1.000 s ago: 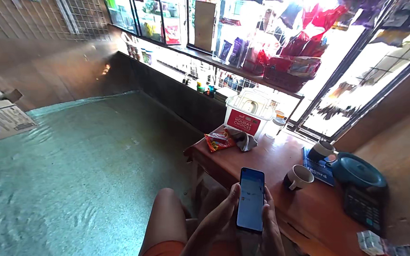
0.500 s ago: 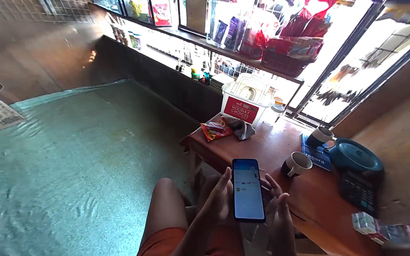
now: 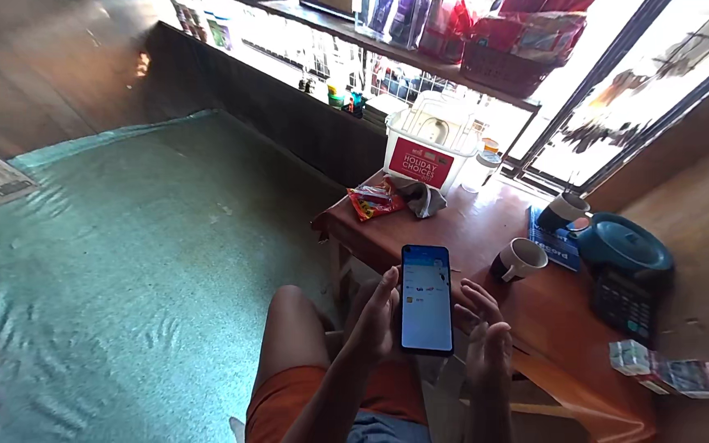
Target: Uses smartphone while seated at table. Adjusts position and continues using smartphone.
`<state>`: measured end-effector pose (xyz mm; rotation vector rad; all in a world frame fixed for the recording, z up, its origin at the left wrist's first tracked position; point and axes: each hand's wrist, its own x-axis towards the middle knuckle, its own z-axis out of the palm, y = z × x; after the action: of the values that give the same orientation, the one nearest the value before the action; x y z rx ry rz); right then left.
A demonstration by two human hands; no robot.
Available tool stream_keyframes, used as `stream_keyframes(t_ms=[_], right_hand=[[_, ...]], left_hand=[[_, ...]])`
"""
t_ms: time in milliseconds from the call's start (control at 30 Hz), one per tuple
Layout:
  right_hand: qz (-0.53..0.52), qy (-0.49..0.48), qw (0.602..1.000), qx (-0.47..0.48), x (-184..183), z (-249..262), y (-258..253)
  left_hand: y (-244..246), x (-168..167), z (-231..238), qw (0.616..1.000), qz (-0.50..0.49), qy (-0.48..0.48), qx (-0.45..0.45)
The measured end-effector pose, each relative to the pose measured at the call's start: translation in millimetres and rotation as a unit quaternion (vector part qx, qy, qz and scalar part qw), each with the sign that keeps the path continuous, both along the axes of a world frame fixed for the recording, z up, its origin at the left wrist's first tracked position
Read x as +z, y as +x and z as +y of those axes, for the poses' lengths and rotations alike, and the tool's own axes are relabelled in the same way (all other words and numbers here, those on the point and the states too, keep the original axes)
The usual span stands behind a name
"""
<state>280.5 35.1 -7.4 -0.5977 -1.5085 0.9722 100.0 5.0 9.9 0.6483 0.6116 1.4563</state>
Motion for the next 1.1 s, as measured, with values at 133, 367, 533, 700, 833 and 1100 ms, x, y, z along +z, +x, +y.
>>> stream_keyframes(t_ms=[133,367,533,700,833,1100], right_hand=[[-0.012,0.033,0.999,0.006,1.9,-1.0,-1.8],[-0.052,0.068,0.996,-0.015,1.6,-0.4,-3.6],[-0.061,0.092,0.993,-0.043,0.3,-0.2,-3.9],[-0.065,0.094,0.992,-0.054,0.2,-1.7,-5.4],[-0.057,0.089,0.993,-0.060,-0.3,-3.1,-6.6],[-0.061,0.086,0.992,-0.062,2.6,-4.0,-6.6]], left_hand=[[0.5,1.5,-3.1,1.000,0.021,0.003,0.003],[-0.6,-0.7,-1.5,1.000,0.023,-0.001,-0.004],[-0.1,3.6,-3.8,1.000,0.015,-0.001,0.001],[0.6,2.9,-3.2,1.000,-0.002,0.011,0.009],[0.4,2.9,-3.3,1.000,-0.008,0.015,0.009],[0.9,6.3,-4.2,0.999,-0.023,-0.003,0.028]])
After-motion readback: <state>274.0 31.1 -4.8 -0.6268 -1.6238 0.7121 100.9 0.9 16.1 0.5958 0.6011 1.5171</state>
